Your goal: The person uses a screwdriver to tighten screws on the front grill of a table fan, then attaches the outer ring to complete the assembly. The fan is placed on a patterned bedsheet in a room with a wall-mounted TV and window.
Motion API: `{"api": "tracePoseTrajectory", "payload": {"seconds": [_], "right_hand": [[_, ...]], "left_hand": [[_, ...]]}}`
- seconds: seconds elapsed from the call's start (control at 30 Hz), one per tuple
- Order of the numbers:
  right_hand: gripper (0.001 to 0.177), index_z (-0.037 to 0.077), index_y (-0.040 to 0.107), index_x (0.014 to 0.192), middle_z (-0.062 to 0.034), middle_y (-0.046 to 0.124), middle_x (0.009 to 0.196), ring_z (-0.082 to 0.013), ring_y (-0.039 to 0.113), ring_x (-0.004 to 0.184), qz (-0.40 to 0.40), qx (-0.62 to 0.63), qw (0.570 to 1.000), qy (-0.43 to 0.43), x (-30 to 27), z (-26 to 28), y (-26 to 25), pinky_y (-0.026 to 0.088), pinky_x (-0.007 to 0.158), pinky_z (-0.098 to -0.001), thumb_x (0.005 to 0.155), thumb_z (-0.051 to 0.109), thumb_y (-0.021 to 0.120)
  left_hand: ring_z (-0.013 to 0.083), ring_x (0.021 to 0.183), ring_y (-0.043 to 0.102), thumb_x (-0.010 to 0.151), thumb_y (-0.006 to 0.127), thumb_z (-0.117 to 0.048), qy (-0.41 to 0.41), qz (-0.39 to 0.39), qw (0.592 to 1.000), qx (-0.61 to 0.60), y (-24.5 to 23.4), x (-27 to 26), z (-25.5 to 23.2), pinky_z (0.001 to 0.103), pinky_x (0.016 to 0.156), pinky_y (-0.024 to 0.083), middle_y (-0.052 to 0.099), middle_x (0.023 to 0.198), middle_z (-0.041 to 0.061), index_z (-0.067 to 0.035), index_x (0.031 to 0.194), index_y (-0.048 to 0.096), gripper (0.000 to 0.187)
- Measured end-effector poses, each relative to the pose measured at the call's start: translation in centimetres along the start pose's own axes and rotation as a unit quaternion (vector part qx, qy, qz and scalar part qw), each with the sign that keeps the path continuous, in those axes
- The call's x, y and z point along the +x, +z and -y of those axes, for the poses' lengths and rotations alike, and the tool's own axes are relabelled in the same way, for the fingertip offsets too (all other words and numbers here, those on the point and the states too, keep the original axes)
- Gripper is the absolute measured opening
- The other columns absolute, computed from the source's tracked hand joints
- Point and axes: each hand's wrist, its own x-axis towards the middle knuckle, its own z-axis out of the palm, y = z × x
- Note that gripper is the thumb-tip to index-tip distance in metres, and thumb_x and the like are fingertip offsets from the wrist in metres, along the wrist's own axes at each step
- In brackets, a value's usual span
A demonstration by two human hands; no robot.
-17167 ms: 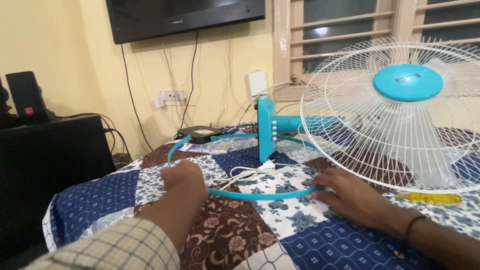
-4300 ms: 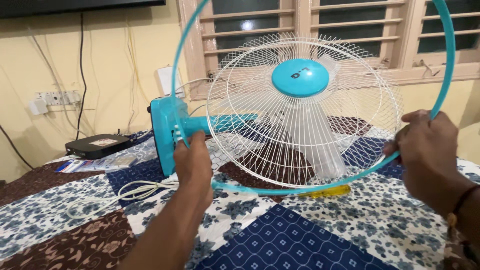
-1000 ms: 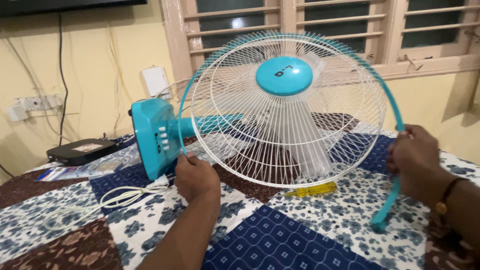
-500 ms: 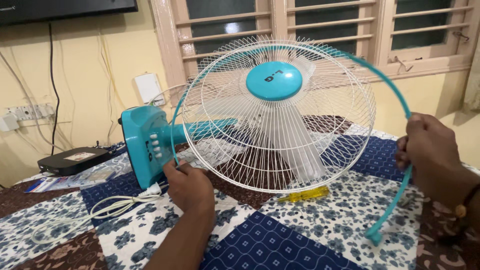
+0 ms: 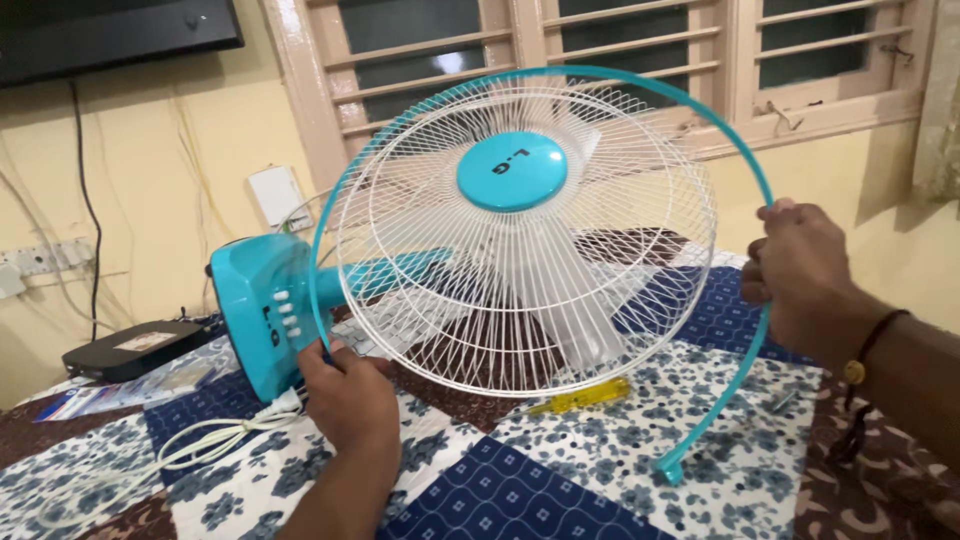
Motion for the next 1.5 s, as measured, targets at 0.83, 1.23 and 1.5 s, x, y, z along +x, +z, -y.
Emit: {"api": "tracePoseTrajectory", "payload": {"seconds": [0.83, 1.23, 1.5], "right_hand": [[0.029, -0.002, 0.044, 0.124, -0.0083, 0.045, 0.083, -0.0177, 0.04, 0.061, -0.032, -0.065, 0.996, -0.054, 0.8, -6.4, -3.3, 0.035, 0.046, -0.0353, 0.116, 0.025, 0.047], [0.034, -0.007, 0.041, 0.131, -0.0067, 0.05, 0.081, -0.0164, 0.048, 0.06, 0.088, -0.292, 0.948, 0.092, 7.2, -2.4, -3.7, 0.042, 0.049, -0.0316, 0.114, 0.023, 0.04], [0.032, 0.004, 0.047, 0.134, 0.0063, 0.026, 0.069, -0.007, 0.022, 0.053, 0.064, -0.105, 0.975, 0.185, 9.4, -1.9, -2.9, 0.02, 0.043, -0.0244, 0.114, 0.023, 0.031]], "left_hand": [[0.0332, 0.082, 0.075, 0.103, 0.047, -0.032, -0.034, 0.039, 0.999, 0.009, -0.3, 0.4, 0.5, 0.047, 0.081, 0.053, 0.077, 0.076, 0.009, -0.015, 0.131, 0.055, 0.035], [0.0301, 0.082, 0.076, 0.104, 0.042, -0.032, -0.091, 0.098, 0.99, 0.036, -0.8, 0.2, -0.6, 0.046, 0.078, 0.056, 0.078, 0.081, 0.008, -0.017, 0.135, 0.054, 0.036], [0.0277, 0.088, 0.076, 0.106, 0.039, -0.032, -0.15, 0.113, 0.982, 0.015, -0.4, 1.2, -1.0, 0.045, 0.08, 0.055, 0.079, 0.086, 0.007, -0.01, 0.128, 0.055, 0.035]]}}
